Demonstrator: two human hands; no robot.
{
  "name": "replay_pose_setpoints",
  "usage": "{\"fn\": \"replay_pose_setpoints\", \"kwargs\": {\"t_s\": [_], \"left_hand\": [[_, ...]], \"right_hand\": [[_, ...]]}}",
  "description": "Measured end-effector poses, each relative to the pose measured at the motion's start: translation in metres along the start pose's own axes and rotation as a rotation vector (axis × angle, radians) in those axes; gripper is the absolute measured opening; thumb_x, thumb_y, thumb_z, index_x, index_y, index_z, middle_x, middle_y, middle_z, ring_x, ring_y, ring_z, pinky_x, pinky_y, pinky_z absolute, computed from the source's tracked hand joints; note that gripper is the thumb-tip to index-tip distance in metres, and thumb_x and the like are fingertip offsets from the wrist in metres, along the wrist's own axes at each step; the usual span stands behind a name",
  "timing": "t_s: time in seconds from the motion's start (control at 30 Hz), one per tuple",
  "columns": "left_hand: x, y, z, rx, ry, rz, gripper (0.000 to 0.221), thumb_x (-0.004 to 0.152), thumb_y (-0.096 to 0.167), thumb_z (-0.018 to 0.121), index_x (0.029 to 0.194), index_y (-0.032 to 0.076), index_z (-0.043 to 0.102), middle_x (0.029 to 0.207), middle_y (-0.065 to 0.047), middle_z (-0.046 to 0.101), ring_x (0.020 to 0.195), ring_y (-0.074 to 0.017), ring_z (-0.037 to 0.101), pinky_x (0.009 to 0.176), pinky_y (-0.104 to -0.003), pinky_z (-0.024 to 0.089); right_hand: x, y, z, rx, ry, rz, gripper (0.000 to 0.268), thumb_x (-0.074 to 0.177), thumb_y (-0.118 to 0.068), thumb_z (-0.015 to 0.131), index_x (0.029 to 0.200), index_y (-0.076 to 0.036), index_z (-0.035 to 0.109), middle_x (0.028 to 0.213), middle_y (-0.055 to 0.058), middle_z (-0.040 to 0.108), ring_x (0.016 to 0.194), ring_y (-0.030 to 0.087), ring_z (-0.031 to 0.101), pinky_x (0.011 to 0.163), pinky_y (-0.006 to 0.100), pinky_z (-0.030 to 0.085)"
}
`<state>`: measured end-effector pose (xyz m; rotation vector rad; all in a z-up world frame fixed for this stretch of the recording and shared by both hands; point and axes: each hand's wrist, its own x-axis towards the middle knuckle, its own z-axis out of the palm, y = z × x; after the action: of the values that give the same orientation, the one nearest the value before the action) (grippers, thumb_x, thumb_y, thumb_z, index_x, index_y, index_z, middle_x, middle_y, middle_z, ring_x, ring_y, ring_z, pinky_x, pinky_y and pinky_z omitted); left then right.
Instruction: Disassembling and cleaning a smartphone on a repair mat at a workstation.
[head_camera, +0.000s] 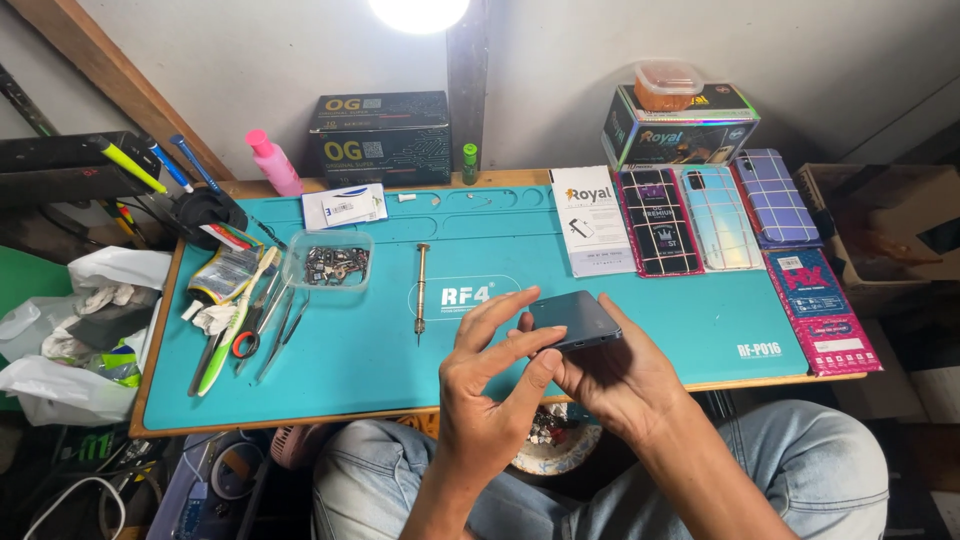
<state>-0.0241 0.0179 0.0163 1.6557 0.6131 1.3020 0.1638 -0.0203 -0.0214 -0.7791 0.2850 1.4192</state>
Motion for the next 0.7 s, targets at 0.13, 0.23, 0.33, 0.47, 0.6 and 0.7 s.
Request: {"fn": "replay_pose_setpoints", "kwargs": {"t_s": [0.13,0.23,0.33,0.47,0.6,0.7], "left_hand": [[0.001,0.005,-0.001,-0.006,0.001,0.0,0.019,0.088,0.005,0.074,0.105,0.005,0.083,0.141,-0.015,0.071,0.134,-0.029,0.062,0.112,-0.042,0.056],[0.002,0.009,0.0,0.044,0.002,0.03,0.02,0.085,0.006,0.076,0.104,0.004,0.082,0.138,-0.014,0.072,0.13,-0.0292,0.064,0.112,-0.042,0.055],[0.002,0.011,0.001,0.058,0.004,0.03,0.022,0.084,0.005,0.077,0.105,0.005,0.083,0.135,-0.012,0.074,0.123,-0.0259,0.065,0.096,-0.035,0.059],[0.003,0.017,-0.001,0.084,0.002,0.076,0.024,0.083,0.006,0.078,0.107,0.003,0.081,0.132,-0.014,0.075,0.128,-0.0311,0.066,0.106,-0.043,0.06],[0.0,0.02,0.0,0.106,-0.078,0.078,0.03,0.082,0.014,0.077,0.11,0.004,0.082,0.138,-0.02,0.073,0.137,-0.0379,0.061,0.114,-0.051,0.054],[-0.006,0.015,0.005,0.2,-0.151,0.088,0.042,0.092,0.034,0.069,0.123,0.009,0.082,0.169,-0.031,0.041,0.161,-0.0557,0.025,0.125,-0.069,0.027]], "right_hand": [[-0.006,0.005,0.01,-0.057,-0.023,-0.034,0.038,0.11,-0.033,0.061,0.131,-0.002,0.06,0.115,0.018,0.072,0.086,0.024,0.075,0.07,0.038,0.072],[-0.013,0.011,0.027,-0.131,-0.005,-0.04,0.05,0.105,-0.041,0.066,0.138,-0.004,0.058,0.119,0.023,0.07,0.087,0.028,0.074,0.055,0.03,0.07],[-0.02,0.018,0.04,-0.196,0.006,-0.061,0.048,0.104,-0.045,0.066,0.134,-0.008,0.061,0.117,0.018,0.071,0.09,0.026,0.075,0.051,0.026,0.065],[-0.026,0.022,0.049,-0.278,0.066,-0.009,0.053,0.096,-0.053,0.072,0.126,-0.01,0.062,0.107,0.015,0.071,0.076,0.018,0.068,0.059,0.031,0.063],[-0.054,0.028,0.094,-0.383,0.203,-0.041,0.057,0.093,-0.05,0.067,0.135,-0.012,0.062,0.122,0.015,0.069,0.098,0.021,0.066,0.082,0.035,0.056],[-0.073,0.032,0.125,-0.46,0.429,-0.104,0.069,0.086,-0.037,0.063,0.152,-0.014,0.063,0.153,0.011,0.067,0.131,0.023,0.063,0.109,0.037,0.049]]}}
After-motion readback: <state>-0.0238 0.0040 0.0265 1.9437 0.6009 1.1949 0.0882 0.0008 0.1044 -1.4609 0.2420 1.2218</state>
